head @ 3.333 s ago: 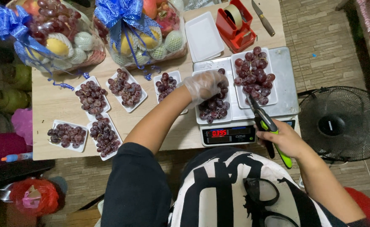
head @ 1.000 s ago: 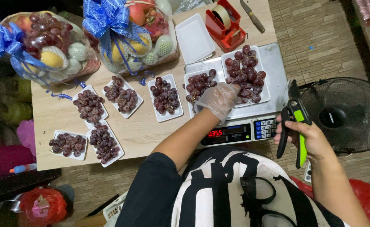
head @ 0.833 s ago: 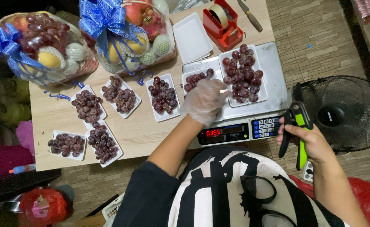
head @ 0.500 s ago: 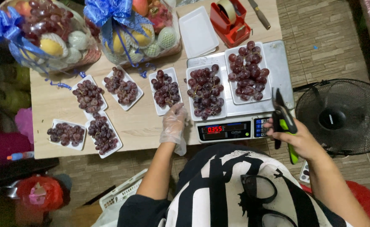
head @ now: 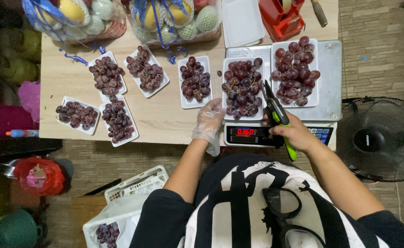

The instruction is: Trimming grape bunches with shears and portioning them into trays using a digital scale.

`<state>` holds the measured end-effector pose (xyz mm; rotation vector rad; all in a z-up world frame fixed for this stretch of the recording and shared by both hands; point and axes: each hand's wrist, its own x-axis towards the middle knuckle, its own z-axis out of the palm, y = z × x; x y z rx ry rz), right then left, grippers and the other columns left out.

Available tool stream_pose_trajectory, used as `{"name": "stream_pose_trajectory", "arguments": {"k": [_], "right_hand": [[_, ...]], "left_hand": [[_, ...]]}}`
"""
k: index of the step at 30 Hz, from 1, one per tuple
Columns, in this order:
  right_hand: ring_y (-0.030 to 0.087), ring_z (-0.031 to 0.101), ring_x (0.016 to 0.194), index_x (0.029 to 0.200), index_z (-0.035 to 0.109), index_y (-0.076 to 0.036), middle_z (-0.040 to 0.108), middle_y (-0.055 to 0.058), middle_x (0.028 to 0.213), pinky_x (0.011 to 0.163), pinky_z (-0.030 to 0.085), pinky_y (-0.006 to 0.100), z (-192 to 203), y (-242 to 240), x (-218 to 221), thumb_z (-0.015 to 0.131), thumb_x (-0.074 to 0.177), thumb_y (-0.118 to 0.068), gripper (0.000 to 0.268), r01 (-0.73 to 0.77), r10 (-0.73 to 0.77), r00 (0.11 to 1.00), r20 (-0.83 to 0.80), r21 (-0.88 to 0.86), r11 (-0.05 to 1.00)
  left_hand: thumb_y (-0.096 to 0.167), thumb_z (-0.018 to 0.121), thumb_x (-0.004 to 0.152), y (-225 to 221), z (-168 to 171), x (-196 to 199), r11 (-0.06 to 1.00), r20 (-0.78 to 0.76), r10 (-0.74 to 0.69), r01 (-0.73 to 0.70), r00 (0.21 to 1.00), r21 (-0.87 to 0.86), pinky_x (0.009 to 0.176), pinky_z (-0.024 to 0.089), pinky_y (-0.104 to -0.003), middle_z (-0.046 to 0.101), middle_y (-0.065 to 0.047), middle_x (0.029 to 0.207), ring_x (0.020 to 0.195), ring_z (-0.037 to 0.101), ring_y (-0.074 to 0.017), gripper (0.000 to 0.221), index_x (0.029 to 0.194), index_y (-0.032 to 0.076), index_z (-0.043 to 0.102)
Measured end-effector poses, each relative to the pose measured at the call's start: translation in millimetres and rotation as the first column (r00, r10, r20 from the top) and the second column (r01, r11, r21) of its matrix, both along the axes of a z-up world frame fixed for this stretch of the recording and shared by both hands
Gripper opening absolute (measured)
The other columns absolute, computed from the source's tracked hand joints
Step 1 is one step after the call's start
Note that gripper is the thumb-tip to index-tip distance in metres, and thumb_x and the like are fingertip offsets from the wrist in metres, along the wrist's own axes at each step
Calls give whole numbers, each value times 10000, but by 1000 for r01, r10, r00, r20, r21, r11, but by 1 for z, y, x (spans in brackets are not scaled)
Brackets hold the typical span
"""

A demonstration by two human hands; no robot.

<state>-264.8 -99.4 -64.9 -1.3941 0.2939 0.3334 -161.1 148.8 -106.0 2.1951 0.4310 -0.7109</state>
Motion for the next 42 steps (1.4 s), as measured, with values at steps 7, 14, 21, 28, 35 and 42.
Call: {"name": "stream_pose_trajectory", "arguments": {"k": [7, 14, 21, 28, 35, 42], "right_hand": [[376, 721, 684, 1101, 644, 101, 686, 261, 865, 634, 577, 523, 13, 7, 10, 664, 738, 99, 363, 35, -34, 999, -25, 31, 999], [394, 715, 679, 1130, 642, 110, 679, 267, 876, 639, 575, 531, 8, 8, 10, 653, 719, 116, 412, 60, -60, 998, -1, 70, 996], [400, 714, 732, 1182, 614, 119, 673, 276, 914, 606, 590, 544, -1, 11, 6, 610, 725, 126, 457, 84, -88, 996, 15, 172, 982], [372, 716, 773, 1212, 613, 133, 701, 291, 928, 622, 616, 537, 1, 30, 4, 629, 693, 133, 519, -12, 16, 1000, -18, 236, 972], [397, 724, 949, 1275, 574, 157, 696, 330, 1146, 763, 625, 528, -5, 11, -4, 663, 698, 177, 584, -85, 74, 994, 74, 157, 984], [315, 671, 957, 1330, 527, 28, 666, 168, 1116, 967, 561, 421, 18, -75, -49, 607, 934, 9, 404, 104, -100, 978, 183, -14, 994]], "left_hand": [[215, 690, 878, -8, -18, 7, 974, -31, 119, -123, 992, -191, 736, 681, -323, 732, -93, 1221, 962, 758, -288, 413, 1288, 266, 707], [179, 663, 898, -10, -28, 10, 960, -28, 129, -132, 991, -246, 685, 686, -311, 713, -160, 1229, 890, 766, -296, 416, 1313, 198, 689], [235, 655, 912, -4, -40, 16, 995, 13, -46, 47, 999, -83, 997, 608, -460, 712, -55, 1284, 1180, 679, -316, 421, 1333, 242, 654], [8, 478, 959, 31, -47, -28, 762, 7, 323, -256, 946, -596, 839, 657, -467, 606, -202, 1374, 1207, 622, -367, 464, 1409, 116, 519], [-49, 505, 941, 98, -53, -64, 488, 23, 705, -461, 709, -741, 806, 642, -384, 694, -144, 1131, 972, 672, -245, 389, 1288, 94, 607], [-4, 569, 952, 199, -57, -60, 301, -69, 879, -661, 472, -687, 745, 562, -507, 684, -70, 1205, 1050, 640, -308, 381, 1269, 199, 630]]}}
